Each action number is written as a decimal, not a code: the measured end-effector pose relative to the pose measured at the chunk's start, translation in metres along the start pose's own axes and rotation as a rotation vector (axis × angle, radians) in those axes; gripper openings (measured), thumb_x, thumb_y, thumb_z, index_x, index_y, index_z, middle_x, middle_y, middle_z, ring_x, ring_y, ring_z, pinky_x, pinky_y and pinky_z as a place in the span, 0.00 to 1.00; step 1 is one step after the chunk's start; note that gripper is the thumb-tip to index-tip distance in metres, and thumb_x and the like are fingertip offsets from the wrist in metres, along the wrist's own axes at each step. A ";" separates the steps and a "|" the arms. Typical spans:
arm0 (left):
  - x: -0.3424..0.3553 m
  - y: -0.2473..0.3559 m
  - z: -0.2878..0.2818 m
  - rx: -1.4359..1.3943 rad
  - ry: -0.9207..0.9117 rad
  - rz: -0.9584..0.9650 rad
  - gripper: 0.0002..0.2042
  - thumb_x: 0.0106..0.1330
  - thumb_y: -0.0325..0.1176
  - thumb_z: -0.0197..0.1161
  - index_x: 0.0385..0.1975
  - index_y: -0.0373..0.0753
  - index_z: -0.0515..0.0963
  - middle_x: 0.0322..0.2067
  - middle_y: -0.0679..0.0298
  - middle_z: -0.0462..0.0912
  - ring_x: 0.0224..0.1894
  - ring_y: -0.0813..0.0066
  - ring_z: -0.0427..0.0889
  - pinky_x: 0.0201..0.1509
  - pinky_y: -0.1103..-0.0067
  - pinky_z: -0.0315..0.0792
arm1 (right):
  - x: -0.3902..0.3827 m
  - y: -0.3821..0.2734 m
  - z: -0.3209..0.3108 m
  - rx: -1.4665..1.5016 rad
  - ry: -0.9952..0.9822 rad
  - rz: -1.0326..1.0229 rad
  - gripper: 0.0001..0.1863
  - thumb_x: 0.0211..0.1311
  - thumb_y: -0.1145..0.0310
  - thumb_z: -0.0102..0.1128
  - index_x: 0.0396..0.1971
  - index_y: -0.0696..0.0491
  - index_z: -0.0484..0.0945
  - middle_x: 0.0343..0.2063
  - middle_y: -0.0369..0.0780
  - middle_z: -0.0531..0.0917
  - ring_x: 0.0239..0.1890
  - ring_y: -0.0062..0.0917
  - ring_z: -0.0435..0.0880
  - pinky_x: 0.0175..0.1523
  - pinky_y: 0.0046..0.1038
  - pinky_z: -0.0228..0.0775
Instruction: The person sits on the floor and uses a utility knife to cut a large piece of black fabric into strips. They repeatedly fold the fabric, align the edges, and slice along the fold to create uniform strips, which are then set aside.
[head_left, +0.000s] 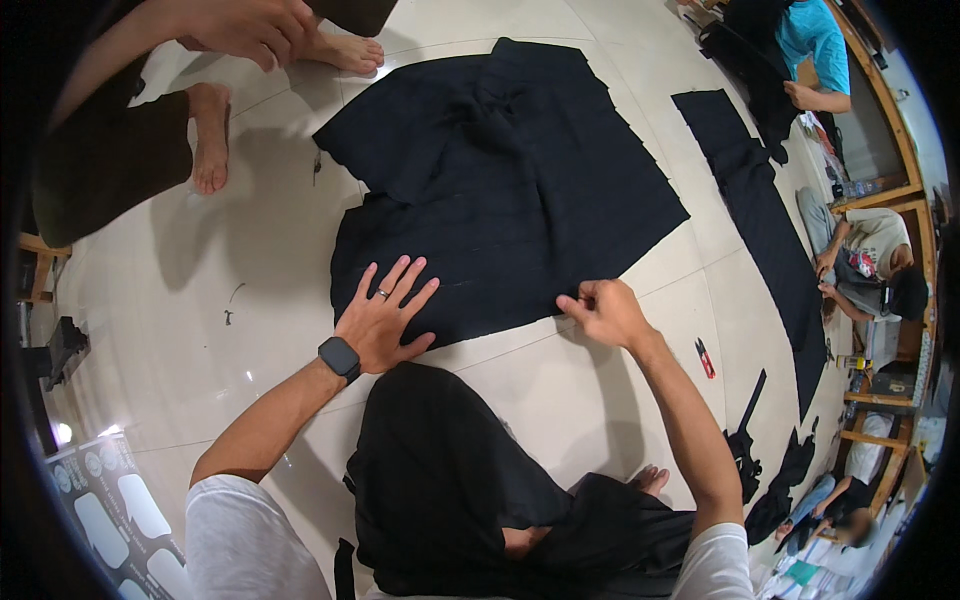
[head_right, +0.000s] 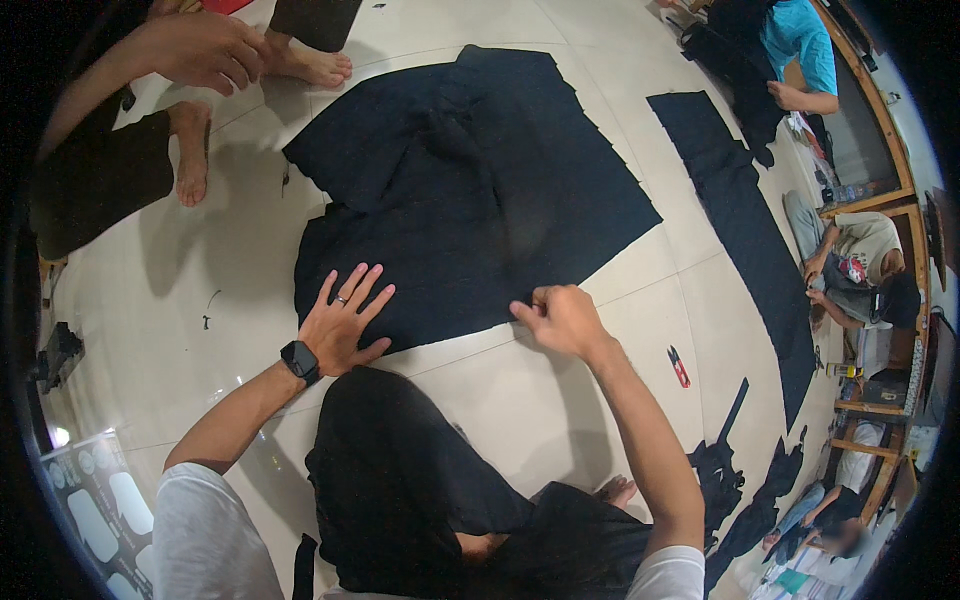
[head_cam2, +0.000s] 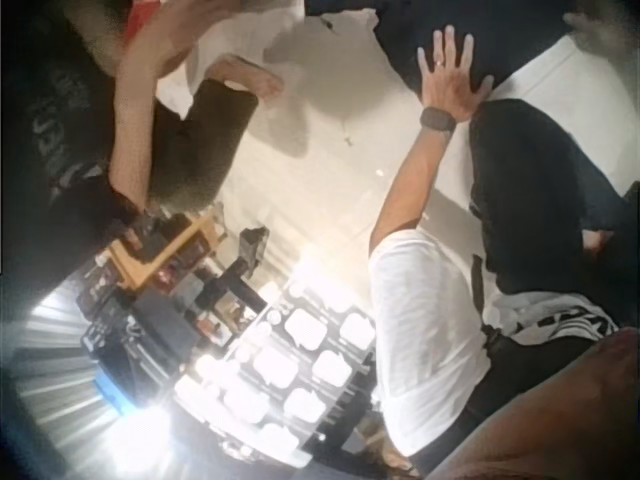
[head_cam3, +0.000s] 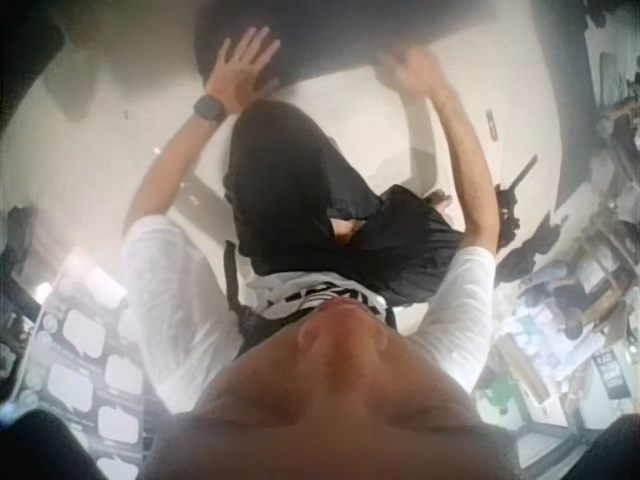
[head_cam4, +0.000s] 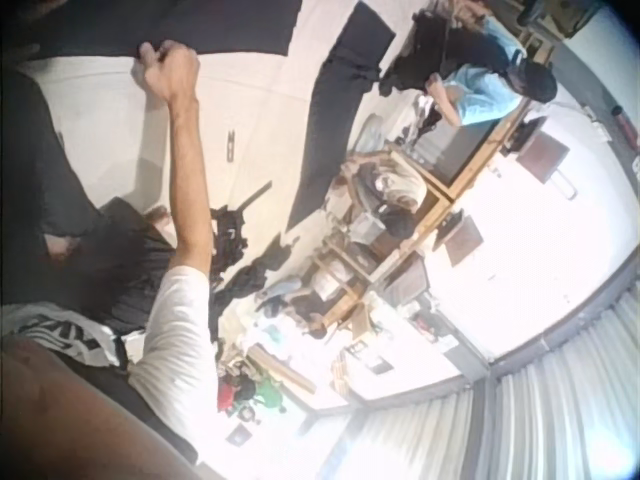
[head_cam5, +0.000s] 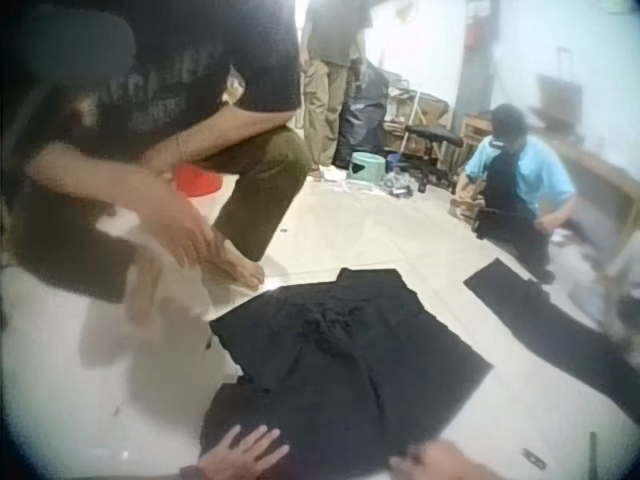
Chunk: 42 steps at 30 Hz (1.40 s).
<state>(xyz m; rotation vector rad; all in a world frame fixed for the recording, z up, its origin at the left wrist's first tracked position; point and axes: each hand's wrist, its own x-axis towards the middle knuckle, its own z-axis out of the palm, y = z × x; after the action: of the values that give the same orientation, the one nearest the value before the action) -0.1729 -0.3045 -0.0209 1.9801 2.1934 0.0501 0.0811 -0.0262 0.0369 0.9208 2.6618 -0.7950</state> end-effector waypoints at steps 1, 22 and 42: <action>0.001 0.001 0.000 0.001 0.002 0.004 0.39 0.71 0.61 0.57 0.78 0.48 0.59 0.79 0.52 0.51 0.81 0.53 0.49 0.79 0.46 0.50 | 0.005 0.009 0.007 0.029 0.071 0.016 0.27 0.64 0.50 0.69 0.18 0.60 0.80 0.16 0.50 0.80 0.21 0.45 0.80 0.32 0.40 0.72; -0.002 -0.005 0.002 0.000 -0.053 0.005 0.41 0.71 0.65 0.55 0.79 0.51 0.56 0.80 0.54 0.48 0.82 0.55 0.45 0.80 0.47 0.45 | 0.025 0.136 -0.014 0.172 0.233 0.131 0.33 0.60 0.51 0.77 0.08 0.57 0.72 0.08 0.33 0.65 0.15 0.19 0.59 0.21 0.33 0.54; -0.003 -0.001 -0.007 -0.020 0.034 0.030 0.38 0.72 0.59 0.57 0.78 0.48 0.59 0.80 0.52 0.50 0.81 0.52 0.49 0.79 0.46 0.49 | 0.013 -0.048 0.000 -0.030 0.384 -0.239 0.12 0.74 0.65 0.56 0.41 0.60 0.80 0.42 0.52 0.86 0.46 0.43 0.87 0.54 0.41 0.79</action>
<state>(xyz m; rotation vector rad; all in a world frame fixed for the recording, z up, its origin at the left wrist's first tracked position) -0.1744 -0.3065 -0.0140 2.0158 2.1758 0.1099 0.0415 -0.0510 0.0527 0.8288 3.1552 -0.6791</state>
